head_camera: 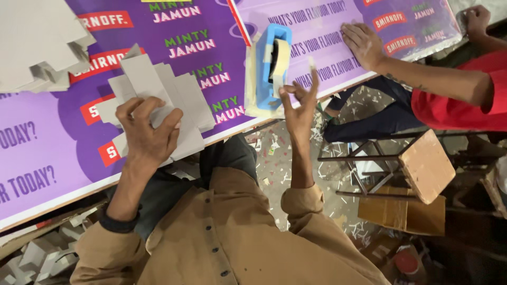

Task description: The person folds and assembles small white cardboard boxes by hand at a workbench. They repeatedly fold flaps, align edges, and secure the boxes using a tape dispenser. A coworker is visible in the background handling similar materials.

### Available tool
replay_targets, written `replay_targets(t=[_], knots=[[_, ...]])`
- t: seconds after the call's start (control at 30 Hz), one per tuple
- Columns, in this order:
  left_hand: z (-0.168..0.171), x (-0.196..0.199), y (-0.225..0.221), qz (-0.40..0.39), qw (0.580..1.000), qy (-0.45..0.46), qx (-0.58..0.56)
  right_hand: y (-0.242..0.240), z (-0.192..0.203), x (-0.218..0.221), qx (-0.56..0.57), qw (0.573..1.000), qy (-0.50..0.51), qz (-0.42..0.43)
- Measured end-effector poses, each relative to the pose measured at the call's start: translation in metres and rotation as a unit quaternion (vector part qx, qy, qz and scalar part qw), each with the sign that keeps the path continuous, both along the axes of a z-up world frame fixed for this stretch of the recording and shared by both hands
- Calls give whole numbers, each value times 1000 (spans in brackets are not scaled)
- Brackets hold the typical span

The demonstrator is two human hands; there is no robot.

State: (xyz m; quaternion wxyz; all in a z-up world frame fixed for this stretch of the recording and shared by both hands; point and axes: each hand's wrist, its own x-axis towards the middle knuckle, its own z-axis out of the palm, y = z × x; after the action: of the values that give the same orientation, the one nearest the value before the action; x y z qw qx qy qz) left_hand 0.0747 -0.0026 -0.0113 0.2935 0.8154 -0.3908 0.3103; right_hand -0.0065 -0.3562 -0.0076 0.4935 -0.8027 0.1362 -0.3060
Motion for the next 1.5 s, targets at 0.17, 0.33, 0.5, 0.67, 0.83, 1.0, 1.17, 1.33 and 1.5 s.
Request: replay_targets(t=[0.17,0.33,0.5,0.67,0.83,1.0,1.17,1.33,1.5], knots=[[0,-2,-1,3,1000,12,-5,-3,3,7,13,999,-44,-18],[7,-7,1,-5,1000,21,-16,27,3,-24,101,992,-27,-64],[16,-7,10,-58,997,36,-47,34,1,-48,-286,934,84,-199],[18,-2,10,-77,995,34,-54,57,28,-59,59,997,-5,-41],[22,2,14,-132,985,47,-99,146,45,-24,1,963,-136,234],[25,-5,17,-135,986,57,-80,196,56,11,101,958,-99,251],[36,-2,18,-127,991,13,-46,204,65,18,172,960,-54,215],[48,-4,14,-46,999,5,-5,200,50,18,210,955,-20,209],[56,-7,13,-25,999,-8,-48,202,24,16,91,979,-62,173]])
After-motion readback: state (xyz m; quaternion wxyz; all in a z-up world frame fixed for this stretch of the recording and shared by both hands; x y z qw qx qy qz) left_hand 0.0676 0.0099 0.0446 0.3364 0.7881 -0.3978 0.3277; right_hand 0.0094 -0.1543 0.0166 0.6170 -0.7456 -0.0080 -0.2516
